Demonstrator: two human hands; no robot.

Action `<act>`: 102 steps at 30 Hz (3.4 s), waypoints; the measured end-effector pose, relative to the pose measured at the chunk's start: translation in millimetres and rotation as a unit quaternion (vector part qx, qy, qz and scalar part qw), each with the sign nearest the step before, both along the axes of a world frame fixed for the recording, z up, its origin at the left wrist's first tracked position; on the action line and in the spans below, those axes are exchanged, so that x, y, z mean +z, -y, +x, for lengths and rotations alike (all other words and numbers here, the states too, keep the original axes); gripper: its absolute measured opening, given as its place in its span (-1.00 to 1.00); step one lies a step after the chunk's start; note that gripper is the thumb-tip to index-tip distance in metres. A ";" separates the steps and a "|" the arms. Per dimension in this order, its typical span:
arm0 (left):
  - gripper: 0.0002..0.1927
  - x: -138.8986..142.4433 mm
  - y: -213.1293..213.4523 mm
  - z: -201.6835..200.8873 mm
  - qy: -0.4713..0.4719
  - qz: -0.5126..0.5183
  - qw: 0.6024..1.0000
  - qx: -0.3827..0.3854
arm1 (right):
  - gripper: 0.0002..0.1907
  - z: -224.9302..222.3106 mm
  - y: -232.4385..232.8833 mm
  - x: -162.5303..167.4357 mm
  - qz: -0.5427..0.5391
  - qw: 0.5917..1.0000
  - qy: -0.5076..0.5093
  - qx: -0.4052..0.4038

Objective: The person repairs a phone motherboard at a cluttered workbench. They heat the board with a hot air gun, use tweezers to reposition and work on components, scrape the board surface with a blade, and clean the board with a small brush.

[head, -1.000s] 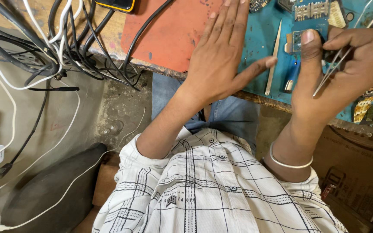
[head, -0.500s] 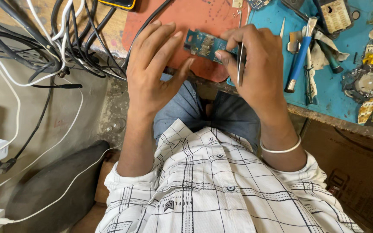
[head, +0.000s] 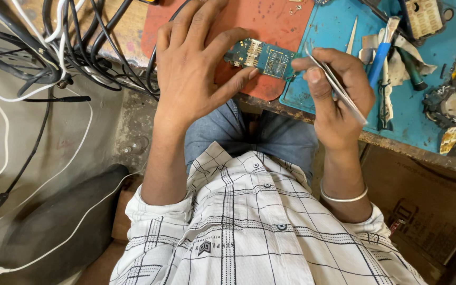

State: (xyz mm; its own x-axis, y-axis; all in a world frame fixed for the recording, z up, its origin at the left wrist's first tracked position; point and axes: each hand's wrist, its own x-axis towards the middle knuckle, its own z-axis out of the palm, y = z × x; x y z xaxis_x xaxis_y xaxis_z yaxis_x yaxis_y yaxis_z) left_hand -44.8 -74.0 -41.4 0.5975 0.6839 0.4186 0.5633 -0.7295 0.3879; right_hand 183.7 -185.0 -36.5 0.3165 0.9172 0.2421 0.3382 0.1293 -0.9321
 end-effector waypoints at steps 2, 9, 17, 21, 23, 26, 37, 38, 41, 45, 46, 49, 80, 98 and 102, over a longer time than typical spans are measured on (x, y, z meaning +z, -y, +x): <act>-0.55 -0.1 -1.4 -1.4 0.002 -0.005 1.000 -0.002 | -0.73 0.1 -0.5 -2.1 0.022 0.999 -0.046 0.006; -0.56 1.0 -4.7 0.1 0.009 0.008 1.000 -0.004 | -0.77 0.5 -2.0 -3.4 0.049 0.999 0.013 0.018; -0.53 6.0 -4.6 0.6 0.017 -0.011 1.000 -0.002 | -0.77 0.1 0.4 -6.8 0.042 0.997 0.052 0.035; -0.56 4.7 -4.2 1.3 0.014 0.007 1.000 0.000 | -0.79 -0.9 -3.0 -5.3 0.052 0.998 0.038 0.024; -0.56 4.9 -3.8 1.2 0.014 0.000 1.000 -0.002 | -0.79 -4.4 -4.0 -6.4 0.035 0.999 0.011 0.009; -0.57 7.5 -3.5 1.6 0.009 -0.001 1.000 -0.007 | -0.83 -7.6 -3.7 -8.1 0.032 0.999 0.009 0.008; -0.60 17.6 -5.1 9.8 0.001 -0.036 0.999 0.001 | -0.86 -5.4 -5.1 -7.1 0.023 0.998 0.057 0.006; -0.61 16.7 -4.9 10.1 0.005 -0.036 0.999 -0.001 | -0.86 -5.2 -5.8 -7.5 0.014 0.999 0.048 0.001; -0.61 13.7 -4.7 9.5 0.007 -0.024 1.000 0.000 | -0.85 -4.5 -7.0 -8.2 0.003 1.000 0.002 0.000; -0.61 11.8 -4.3 9.4 0.005 -0.027 1.000 0.003 | -0.86 -1.9 -8.0 -10.1 0.013 1.000 0.007 -0.008; -0.61 11.7 -4.3 9.9 0.007 -0.036 0.999 0.000 | -0.86 -1.0 -8.1 -10.6 0.009 1.000 0.010 -0.008; -0.61 12.8 -3.6 11.3 0.004 -0.023 1.000 0.002 | -0.85 0.5 -8.5 -12.0 0.004 1.000 0.015 -0.014; -0.61 19.6 -3.9 15.5 0.002 -0.050 0.999 0.004 | -0.86 -0.7 -10.3 -16.5 0.003 1.000 -0.011 -0.017; -0.61 17.5 -4.7 17.2 0.006 -0.050 0.999 -0.002 | -0.87 0.7 -10.8 -18.6 0.021 0.999 0.003 -0.024; -0.62 18.1 -4.8 18.4 0.003 -0.046 0.999 0.002 | -0.86 2.0 -10.7 -19.0 0.014 0.999 0.013 -0.028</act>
